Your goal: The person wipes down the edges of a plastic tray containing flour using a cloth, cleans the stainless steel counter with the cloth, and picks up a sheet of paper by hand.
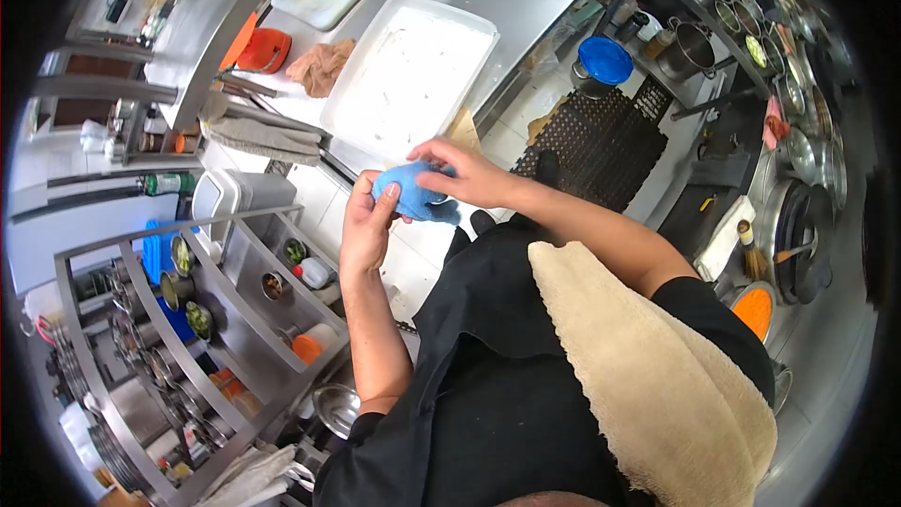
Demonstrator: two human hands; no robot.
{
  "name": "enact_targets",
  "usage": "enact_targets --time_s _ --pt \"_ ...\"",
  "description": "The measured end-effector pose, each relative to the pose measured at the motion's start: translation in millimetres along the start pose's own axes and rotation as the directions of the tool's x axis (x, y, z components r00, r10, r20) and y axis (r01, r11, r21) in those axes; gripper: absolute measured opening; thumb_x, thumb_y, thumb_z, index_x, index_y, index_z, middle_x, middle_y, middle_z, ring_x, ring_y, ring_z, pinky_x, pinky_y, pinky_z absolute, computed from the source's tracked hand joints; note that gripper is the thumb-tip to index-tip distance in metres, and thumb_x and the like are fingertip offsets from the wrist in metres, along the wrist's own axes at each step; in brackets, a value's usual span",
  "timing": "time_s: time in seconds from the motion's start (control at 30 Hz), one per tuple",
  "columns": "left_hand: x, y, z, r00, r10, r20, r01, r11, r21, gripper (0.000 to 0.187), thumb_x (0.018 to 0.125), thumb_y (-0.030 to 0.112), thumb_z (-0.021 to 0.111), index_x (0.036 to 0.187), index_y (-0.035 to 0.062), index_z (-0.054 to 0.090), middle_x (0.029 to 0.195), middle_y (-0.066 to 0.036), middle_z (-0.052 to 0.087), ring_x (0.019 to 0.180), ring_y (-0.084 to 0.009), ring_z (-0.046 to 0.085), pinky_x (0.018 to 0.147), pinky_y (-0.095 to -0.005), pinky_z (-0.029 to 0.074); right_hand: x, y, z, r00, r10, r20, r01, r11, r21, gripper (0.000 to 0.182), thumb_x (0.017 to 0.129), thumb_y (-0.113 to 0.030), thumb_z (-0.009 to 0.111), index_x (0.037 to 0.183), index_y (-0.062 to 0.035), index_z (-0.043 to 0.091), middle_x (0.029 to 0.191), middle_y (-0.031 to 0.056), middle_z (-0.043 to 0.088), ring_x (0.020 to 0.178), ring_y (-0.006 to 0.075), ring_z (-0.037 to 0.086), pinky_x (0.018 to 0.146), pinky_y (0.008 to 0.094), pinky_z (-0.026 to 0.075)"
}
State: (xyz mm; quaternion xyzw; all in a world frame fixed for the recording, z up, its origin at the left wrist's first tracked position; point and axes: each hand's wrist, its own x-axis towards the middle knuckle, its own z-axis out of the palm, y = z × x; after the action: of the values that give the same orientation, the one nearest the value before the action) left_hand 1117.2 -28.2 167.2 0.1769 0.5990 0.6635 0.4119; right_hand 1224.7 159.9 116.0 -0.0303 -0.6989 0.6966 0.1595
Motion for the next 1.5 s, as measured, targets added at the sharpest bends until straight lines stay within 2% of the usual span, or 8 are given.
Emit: enact_targets --time_s 0.23,0.43,0.53,0.67,0.9,1.17,1.27,1.5 --pt "41.9 -17.5 24.3 0.994 -0.104 -0.019 0.105 0.993 0.048 0.022 0.103 0.029 0.068 0.102 0.0101 0.057 0.091 -0.003 0.067 0.079 -0.0114 0.063 0.067 -0.0270 0.051 -56.3 35.4 -85.6 0.997 0.075 -0.003 -0.074 0.974 -0.215 0.031 0.092 -0.022 0.079 0.112 -0.0036 0.065 0.110 0.0104 0.065 0.102 0.0193 0.062 0.089 0.0346 0.051" --pt "73.8 -40.0 78.5 0.964 -0.265 -0.035 0.235 0.777 0.584 0.029 0.097 0.031 0.073 0.103 0.0043 0.064 0.082 -0.005 0.067 0.073 -0.0125 0.063 0.063 -0.0284 0.050 -50.6 20.7 -133.6 0.910 0.199 -0.363 -0.055 0.928 0.369 0.023 0.102 -0.022 0.067 0.115 -0.0038 0.062 0.110 0.0084 0.072 0.103 0.0165 0.068 0.094 0.0328 0.054" --pt "87.0 -66.0 74.9 0.991 0.131 0.033 -0.099 0.538 0.837 0.031 0.094 0.030 0.076 0.106 0.0026 0.066 0.082 -0.009 0.068 0.073 -0.0172 0.064 0.065 -0.0330 0.051 -22.5 53.0 -151.3 0.807 0.324 -0.493 0.000 0.836 0.549 0.025 0.104 -0.025 0.066 0.117 -0.0042 0.061 0.107 0.0097 0.072 0.094 0.0145 0.069 0.084 0.0305 0.057" --pt "96.5 -52.4 26.8 0.921 0.268 -0.283 0.147 0.431 0.890 0.035 0.094 0.031 0.075 0.091 0.0002 0.060 0.079 -0.010 0.063 0.070 -0.0215 0.062 0.071 -0.0365 0.053 27.2 101.0 -180.4 0.687 0.364 -0.629 -0.157 0.919 0.361 0.028 0.102 -0.023 0.068 0.115 0.0001 0.061 0.098 0.0077 0.070 0.084 0.0139 0.067 0.076 0.0303 0.056" --pt "103.0 -65.7 -43.5 0.736 -0.198 -0.647 0.502 0.801 0.325 0.080 0.094 0.054 0.071 0.135 -0.0041 0.035 0.119 -0.023 0.056 0.085 -0.0291 0.064 0.061 -0.0404 0.058 93.4 122.5 -200.1 0.701 0.382 -0.603 -0.241 0.922 0.303 0.041 0.095 -0.018 0.072 0.127 0.0057 0.061 0.110 0.0162 0.071 0.097 0.0227 0.068 0.083 0.0359 0.057" --pt "112.8 -86.5 -12.3 0.849 -0.017 -0.528 0.253 0.891 0.377 0.044 0.093 0.003 0.050 0.128 -0.0127 0.029 0.121 -0.032 0.055 0.090 -0.0349 0.072 0.057 -0.0377 0.066 103.5 123.8 -192.8 0.653 0.381 -0.655 -0.328 0.921 0.208 0.041 0.088 -0.018 0.078 0.120 0.0034 0.065 0.107 0.0157 0.072 0.094 0.0237 0.070 0.081 0.0387 0.058" --pt "113.1 -88.3 -14.9 0.855 -0.007 -0.519 0.253 0.878 0.406 0.043 0.093 0.002 0.050 0.128 -0.0127 0.029 0.121 -0.033 0.054 0.093 -0.0353 0.072 0.058 -0.0390 0.067 109.9 125.4 -191.7 0.652 0.245 -0.718 -0.403 0.914 -0.054 0.027 0.090 -0.013 0.076 0.108 0.0031 0.064 0.095 0.0108 0.071 0.084 0.0179 0.068 0.070 0.0340 0.058" --pt "110.5 -82.8 -6.4 0.865 -0.022 -0.502 0.222 0.913 0.343 0.042 0.093 0.001 0.049 0.126 -0.0101 0.027 0.124 -0.033 0.052 0.095 -0.0374 0.071 0.058 -0.0403 0.068 111.3 126.9 -157.9 0.568 0.426 -0.704 -0.350 0.899 0.261 0.040 0.084 -0.014 0.075 0.118 0.0040 0.065 0.111 0.0200 0.071 0.105 0.0296 0.068 0.088 0.0400 0.055"
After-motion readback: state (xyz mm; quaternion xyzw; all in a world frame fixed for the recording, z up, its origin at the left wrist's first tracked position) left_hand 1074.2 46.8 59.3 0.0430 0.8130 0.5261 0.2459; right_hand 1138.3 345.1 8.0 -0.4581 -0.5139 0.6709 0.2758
